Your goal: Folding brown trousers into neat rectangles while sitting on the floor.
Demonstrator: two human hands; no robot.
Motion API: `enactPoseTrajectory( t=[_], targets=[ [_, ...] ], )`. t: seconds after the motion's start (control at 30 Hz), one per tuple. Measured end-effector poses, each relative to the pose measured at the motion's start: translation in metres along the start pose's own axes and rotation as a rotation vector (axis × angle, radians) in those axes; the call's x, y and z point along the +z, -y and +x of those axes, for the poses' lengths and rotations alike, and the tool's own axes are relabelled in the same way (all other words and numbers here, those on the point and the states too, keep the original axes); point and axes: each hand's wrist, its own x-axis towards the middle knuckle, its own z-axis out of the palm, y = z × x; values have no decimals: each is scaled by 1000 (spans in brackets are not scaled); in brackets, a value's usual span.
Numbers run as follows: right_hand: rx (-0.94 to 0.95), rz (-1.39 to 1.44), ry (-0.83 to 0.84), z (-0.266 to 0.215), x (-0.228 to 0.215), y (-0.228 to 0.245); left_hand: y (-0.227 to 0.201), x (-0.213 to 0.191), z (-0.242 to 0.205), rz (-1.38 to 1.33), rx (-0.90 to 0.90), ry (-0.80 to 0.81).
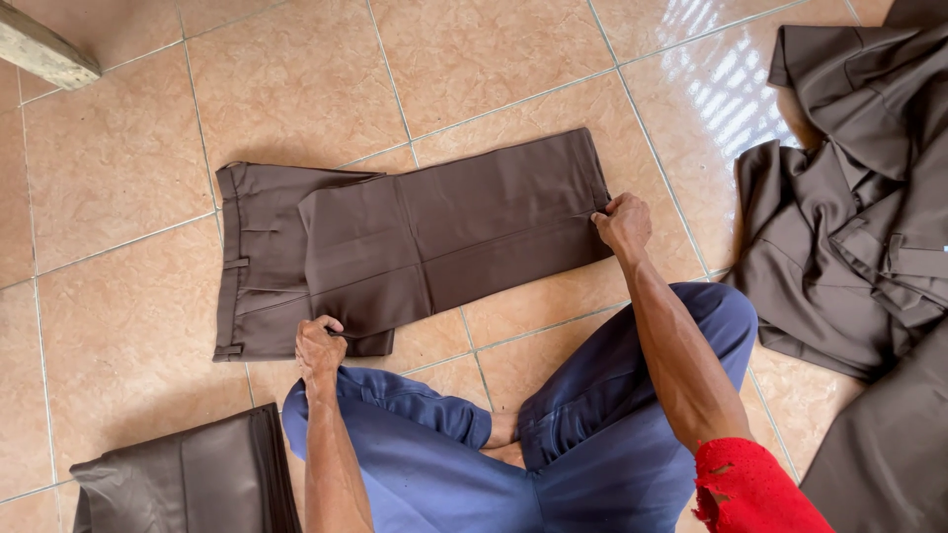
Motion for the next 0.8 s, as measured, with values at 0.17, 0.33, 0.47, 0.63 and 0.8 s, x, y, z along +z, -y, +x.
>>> enactPoseTrajectory(
  t=[0.17, 0.33, 0.47, 0.63, 0.8],
  targets=[
    [15, 45, 29, 2, 1, -1, -1, -1, -1, 5, -3, 2],
    [44, 39, 33, 0, -3, 5, -1, -2, -1, 7, -13, 6],
    [70, 48, 53, 5, 2, 5, -1, -1, 0, -1, -13, 9],
    [104, 176, 34, 13, 5, 3, 2, 2, 2, 4, -16, 18],
    [143, 227, 62, 22, 16, -13, -1, -2, 1, -4, -15, 20]
  ],
)
